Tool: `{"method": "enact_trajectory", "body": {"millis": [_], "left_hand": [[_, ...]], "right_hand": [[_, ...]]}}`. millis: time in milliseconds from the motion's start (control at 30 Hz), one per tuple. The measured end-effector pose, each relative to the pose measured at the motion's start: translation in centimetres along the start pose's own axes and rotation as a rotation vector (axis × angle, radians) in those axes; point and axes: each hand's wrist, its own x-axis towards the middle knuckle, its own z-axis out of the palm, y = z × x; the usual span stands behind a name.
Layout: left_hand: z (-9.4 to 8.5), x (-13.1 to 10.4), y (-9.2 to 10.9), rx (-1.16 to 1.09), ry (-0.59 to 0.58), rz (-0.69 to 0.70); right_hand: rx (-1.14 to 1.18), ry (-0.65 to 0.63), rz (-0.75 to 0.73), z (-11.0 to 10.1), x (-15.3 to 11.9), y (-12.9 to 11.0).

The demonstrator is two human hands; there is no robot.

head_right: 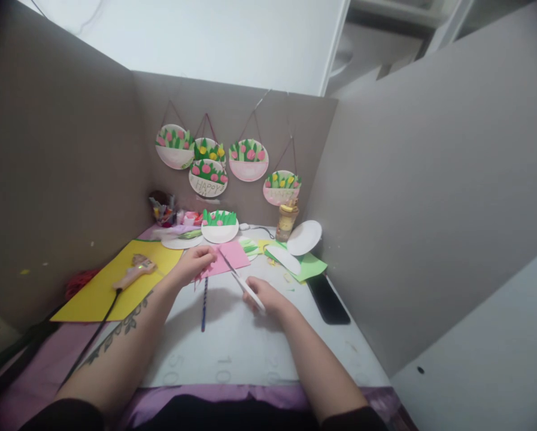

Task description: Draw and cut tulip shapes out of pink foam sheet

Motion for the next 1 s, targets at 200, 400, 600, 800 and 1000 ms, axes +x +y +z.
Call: {"method": "enact_trajectory", "body": {"millis": [200,400,600,800,1000], "left_hand": [[-0.2,0.0,0.0,0.02,-0.012,0.001],[-0.6,-0.1,0.1,0.047,-0.043,0.032],[-1.1,-0.1,0.3,0.104,-0.1,0.022],[-1.5,0.0,-0.1,0.13,-0.139,0.039],[-2.1,1.2,-1.1,0.107,0.108,0.216]], "right_hand": [[0.002,-0.014,-0.01,-0.1,0.2,0.2],[-0.001,-0.018,-0.007,-0.2,0.3,0.5],[0.002,-0.068,0.013,-0.6,0.0,0.2],[-0.009,-0.104,0.029,-1.0,-0.2,0.3],[0.041,0.013,0.034,-0.8,0.6,1.1]]}}
